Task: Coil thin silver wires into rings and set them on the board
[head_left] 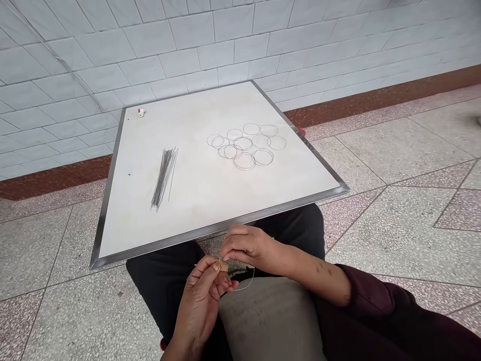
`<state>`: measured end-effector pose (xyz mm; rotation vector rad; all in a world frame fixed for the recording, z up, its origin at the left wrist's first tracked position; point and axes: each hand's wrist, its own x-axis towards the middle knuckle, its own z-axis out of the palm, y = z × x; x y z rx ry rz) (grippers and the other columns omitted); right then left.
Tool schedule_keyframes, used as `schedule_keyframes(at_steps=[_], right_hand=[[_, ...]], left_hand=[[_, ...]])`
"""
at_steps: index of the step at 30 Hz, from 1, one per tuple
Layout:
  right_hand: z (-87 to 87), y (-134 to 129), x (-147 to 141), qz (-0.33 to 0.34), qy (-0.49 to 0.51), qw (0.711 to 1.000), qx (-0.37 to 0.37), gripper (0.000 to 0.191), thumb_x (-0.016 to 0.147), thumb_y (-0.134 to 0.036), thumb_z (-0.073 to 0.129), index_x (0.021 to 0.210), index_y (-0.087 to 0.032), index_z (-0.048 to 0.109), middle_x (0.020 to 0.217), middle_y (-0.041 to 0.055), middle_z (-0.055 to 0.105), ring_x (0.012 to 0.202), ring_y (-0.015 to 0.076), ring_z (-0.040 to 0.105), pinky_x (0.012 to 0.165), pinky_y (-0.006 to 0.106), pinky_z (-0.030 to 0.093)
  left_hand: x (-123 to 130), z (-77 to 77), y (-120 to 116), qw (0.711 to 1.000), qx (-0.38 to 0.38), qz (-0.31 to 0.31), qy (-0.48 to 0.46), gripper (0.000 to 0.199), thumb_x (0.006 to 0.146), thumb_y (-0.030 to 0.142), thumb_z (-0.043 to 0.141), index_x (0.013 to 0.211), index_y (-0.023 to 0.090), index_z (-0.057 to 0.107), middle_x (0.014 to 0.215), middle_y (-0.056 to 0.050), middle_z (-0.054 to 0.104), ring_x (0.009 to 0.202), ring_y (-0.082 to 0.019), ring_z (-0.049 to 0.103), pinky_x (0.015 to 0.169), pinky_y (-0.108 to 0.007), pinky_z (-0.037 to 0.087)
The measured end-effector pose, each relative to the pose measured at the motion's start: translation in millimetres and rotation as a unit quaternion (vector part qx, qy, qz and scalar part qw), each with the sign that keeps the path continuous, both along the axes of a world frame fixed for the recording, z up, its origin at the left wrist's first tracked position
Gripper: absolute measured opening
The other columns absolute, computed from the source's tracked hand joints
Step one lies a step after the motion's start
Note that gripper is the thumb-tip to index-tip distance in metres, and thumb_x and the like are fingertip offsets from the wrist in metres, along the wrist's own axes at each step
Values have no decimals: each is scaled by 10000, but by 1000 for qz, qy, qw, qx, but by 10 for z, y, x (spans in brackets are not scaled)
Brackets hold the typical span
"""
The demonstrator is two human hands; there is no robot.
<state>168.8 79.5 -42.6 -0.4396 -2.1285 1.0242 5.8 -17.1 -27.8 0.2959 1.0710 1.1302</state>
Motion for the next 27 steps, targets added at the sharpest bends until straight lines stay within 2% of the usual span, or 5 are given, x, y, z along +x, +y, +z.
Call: schedule_keyframes(at_steps=[9,15,19,23,27], right_hand=[[-41,16,-6,13,-6,1000,1,148,993,-238,543,949,-173,668,871,46,624,835,139,587,761,241,511],[15,-30,3,-21,-46,995,-82,271,944,-329,630,1166,-181,585,977,56,614,830,142,593,729,250,528],[22,-39,-22,-36,-52,992,-112,180,986,-303,534,1092,-179,611,951,54,638,802,138,601,715,252,517],[-4,-18,-59,-45,-12,994,-101,231,1019,-326,459,1014,-187,644,926,54,678,826,144,618,756,270,506],[3,-23,-66,-47,16,978,-205,285,998,-433,500,1046,-190,641,847,24,637,711,123,576,660,248,479]], left_hand=[[30,-22,4,1000,3,0,0,171,757,316,785,700,187,688,539,31,586,543,-114,546,719,-334,548],[10,-35,6,999,-8,43,-9,190,730,314,820,740,181,684,582,42,572,567,-99,545,680,-294,561],[10,-30,22,995,-19,88,-33,196,712,276,840,786,188,681,619,41,587,600,-98,561,757,-320,577],[37,-10,31,994,-7,97,-51,187,712,253,840,779,186,679,673,27,589,629,-101,553,758,-318,580],[51,-14,45,993,16,105,-53,175,728,250,827,727,176,669,730,16,576,679,-100,549,755,-286,573]])
